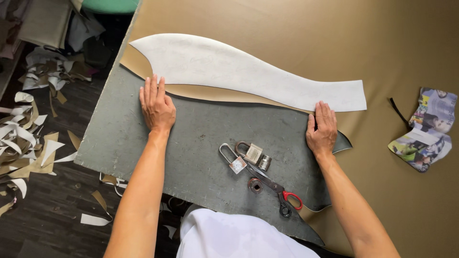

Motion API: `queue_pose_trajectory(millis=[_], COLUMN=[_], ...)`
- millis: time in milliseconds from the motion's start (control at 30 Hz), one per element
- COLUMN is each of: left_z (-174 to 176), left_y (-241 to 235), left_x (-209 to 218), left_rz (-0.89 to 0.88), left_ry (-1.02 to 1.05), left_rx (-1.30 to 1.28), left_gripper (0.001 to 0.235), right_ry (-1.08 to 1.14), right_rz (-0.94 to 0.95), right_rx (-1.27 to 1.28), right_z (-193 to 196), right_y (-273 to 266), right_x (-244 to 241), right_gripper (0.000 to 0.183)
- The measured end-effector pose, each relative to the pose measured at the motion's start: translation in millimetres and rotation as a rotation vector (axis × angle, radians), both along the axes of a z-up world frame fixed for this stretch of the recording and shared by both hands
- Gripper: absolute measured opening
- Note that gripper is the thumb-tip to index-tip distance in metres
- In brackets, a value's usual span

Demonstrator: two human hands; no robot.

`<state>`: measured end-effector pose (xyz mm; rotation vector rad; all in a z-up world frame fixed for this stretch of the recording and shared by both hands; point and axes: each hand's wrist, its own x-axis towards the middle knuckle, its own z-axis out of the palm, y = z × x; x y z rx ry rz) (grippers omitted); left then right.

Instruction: The person places a white template on a brown sheet and secures it with padlocks and a roll. Using shears, they cut the brown material along the template's edge. After cutting, they remove the template and weights, then handle and fold newspaper sheets on the work surface.

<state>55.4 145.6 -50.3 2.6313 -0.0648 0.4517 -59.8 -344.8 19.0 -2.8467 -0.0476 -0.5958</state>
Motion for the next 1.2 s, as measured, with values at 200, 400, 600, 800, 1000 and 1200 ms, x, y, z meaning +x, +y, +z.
queue_pose_trajectory(millis=[200,400,600,800,1000,1200], left_z=[-2.1,-2.6,-2.8,-2.0,-6.4,-12.0], left_y=[-2.3,-0.9,-3.1,-2.0,-3.4,-3.9], left_x=[2.4,1.9,1.4,3.1,5.6,6.6], left_rz=[0.037,0.045,0.052,0.059,0.094,0.115], left_ry=[0.037,0.042,0.037,0.031,0.057,0.082], left_rx=[0.005,-0.008,0.005,0.008,0.018,0.032], left_gripper=[0.053,0.053,0.054,0.057,0.058,0.060], right_ry=[0.014,-0.013,-0.048,-0.026,0.073,0.107], right_rz=[-0.041,-0.047,-0.035,0.016,0.077,0.090], right_rx=[-0.031,-0.031,-0.030,-0.025,-0.035,-0.034], right_z=[0.1,-1.6,0.7,2.3,0.6,0.3], right_y=[0.3,1.6,2.7,5.4,4.4,3.2], right_x=[-1.6,-2.4,-4.2,-1.0,-0.7,0.5], right_gripper=[0.034,0.032,0.029,0.038,0.040,0.041])
